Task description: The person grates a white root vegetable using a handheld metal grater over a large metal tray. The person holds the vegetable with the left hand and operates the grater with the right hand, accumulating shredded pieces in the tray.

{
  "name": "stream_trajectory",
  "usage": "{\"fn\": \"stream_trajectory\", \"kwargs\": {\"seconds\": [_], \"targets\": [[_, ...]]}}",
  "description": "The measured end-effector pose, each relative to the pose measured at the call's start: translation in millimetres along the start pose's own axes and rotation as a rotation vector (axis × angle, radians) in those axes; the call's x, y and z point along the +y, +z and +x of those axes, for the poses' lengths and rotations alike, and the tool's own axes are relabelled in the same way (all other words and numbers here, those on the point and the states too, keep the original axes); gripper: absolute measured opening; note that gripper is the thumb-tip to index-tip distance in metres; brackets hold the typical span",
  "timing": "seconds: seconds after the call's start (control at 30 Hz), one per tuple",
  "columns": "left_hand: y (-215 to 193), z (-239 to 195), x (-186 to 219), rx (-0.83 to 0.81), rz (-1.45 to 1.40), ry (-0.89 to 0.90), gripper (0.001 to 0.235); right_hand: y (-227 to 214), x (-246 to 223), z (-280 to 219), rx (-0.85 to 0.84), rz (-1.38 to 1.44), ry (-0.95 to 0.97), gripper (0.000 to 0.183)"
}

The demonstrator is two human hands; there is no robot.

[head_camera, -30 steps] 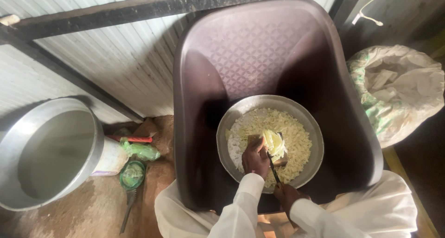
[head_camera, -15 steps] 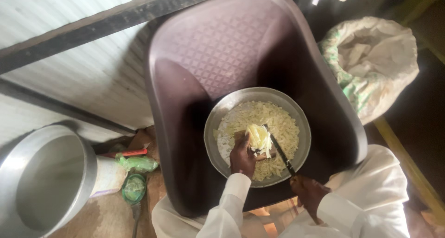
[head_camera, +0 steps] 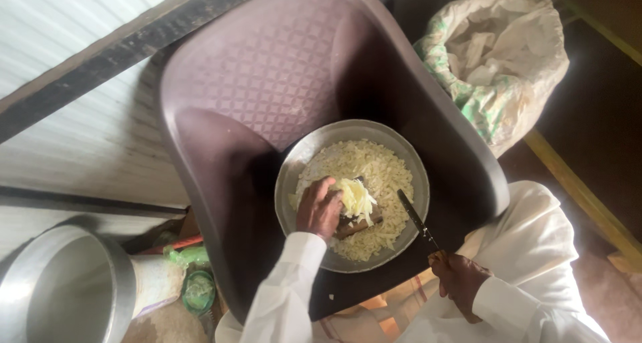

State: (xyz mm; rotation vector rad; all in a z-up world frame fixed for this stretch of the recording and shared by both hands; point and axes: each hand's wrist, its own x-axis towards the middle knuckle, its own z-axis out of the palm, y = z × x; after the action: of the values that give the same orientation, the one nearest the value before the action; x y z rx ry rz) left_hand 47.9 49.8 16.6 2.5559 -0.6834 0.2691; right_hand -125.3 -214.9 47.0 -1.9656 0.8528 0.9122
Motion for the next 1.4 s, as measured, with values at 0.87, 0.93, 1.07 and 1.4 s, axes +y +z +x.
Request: {"fn": "stream_trajectory", "kwargs": {"seconds": [0.87, 0.93, 1.07, 1.4], "targets": [[6, 84, -9, -1.141, 0.212, 0.575, 0.080, 10, 27, 13, -0.096, 0.154, 0.041, 0.028], [19, 76, -32, -1.012, -0.015, 0.609, 0.080, 11, 29, 14, -0.099, 0.119, 0.039, 0.033], [51, 48, -73, -0.708, -0.288, 0.694, 0.077, 13, 31, 13, -0.042, 0.175, -0.042, 0.030], [48, 14, -66, -0.707, -0.346, 0.288, 0.090, 19, -2, 43, -0.151, 0.138, -0.208, 0.042]]}}
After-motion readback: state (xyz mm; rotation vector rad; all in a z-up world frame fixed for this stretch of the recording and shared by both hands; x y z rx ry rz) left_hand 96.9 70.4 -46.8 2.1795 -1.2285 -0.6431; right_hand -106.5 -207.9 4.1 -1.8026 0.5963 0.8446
